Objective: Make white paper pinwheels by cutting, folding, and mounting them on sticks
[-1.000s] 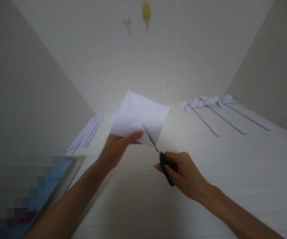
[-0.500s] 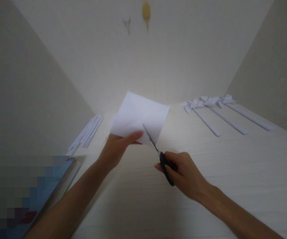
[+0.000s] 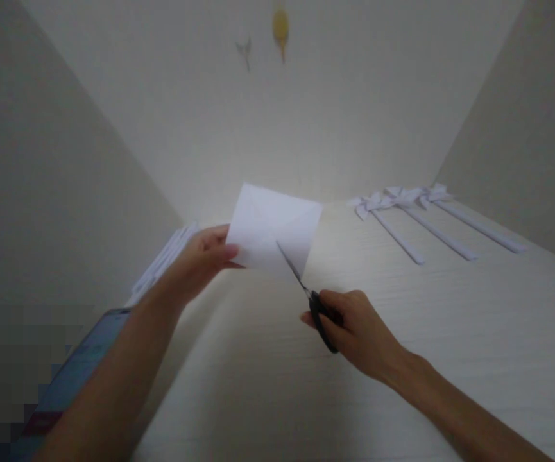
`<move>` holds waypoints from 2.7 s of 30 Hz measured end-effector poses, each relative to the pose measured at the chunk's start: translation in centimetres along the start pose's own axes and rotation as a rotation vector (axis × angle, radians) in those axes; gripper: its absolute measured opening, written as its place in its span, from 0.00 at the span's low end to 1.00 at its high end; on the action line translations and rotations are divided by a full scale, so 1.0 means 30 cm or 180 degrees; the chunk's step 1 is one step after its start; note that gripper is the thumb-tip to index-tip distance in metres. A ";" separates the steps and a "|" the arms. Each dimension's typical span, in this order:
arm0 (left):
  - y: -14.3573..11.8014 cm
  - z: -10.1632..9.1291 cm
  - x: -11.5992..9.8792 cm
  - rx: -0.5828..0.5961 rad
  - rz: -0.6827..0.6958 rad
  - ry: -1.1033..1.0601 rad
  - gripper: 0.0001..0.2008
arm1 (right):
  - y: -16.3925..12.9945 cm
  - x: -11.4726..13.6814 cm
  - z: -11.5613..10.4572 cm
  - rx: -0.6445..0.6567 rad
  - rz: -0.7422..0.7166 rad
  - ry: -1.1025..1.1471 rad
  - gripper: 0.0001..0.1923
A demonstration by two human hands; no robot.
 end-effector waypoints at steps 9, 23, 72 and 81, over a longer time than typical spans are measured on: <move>0.004 -0.054 -0.035 0.0194 -0.0117 0.0990 0.08 | 0.000 -0.014 0.003 0.0338 -0.0363 -0.0464 0.14; 0.013 -0.049 -0.024 -0.0520 0.0146 0.1123 0.13 | 0.017 -0.032 0.010 0.0247 0.0075 -0.0371 0.16; -0.009 0.132 0.064 -0.1460 0.0422 0.0432 0.13 | 0.015 -0.007 0.022 0.0264 0.0273 0.0746 0.19; -0.005 0.123 0.057 -0.1907 0.0586 0.0355 0.15 | 0.007 -0.003 0.037 0.0528 0.0200 0.0817 0.18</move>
Point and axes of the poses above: each hand's wrist, its own y-axis towards the middle knuckle, its own z-axis out of the palm, x = y × z, the point moved 1 cm from there along y, towards the middle knuckle, and after that the axes turned 14 degrees about z, right-handed, at the moved point
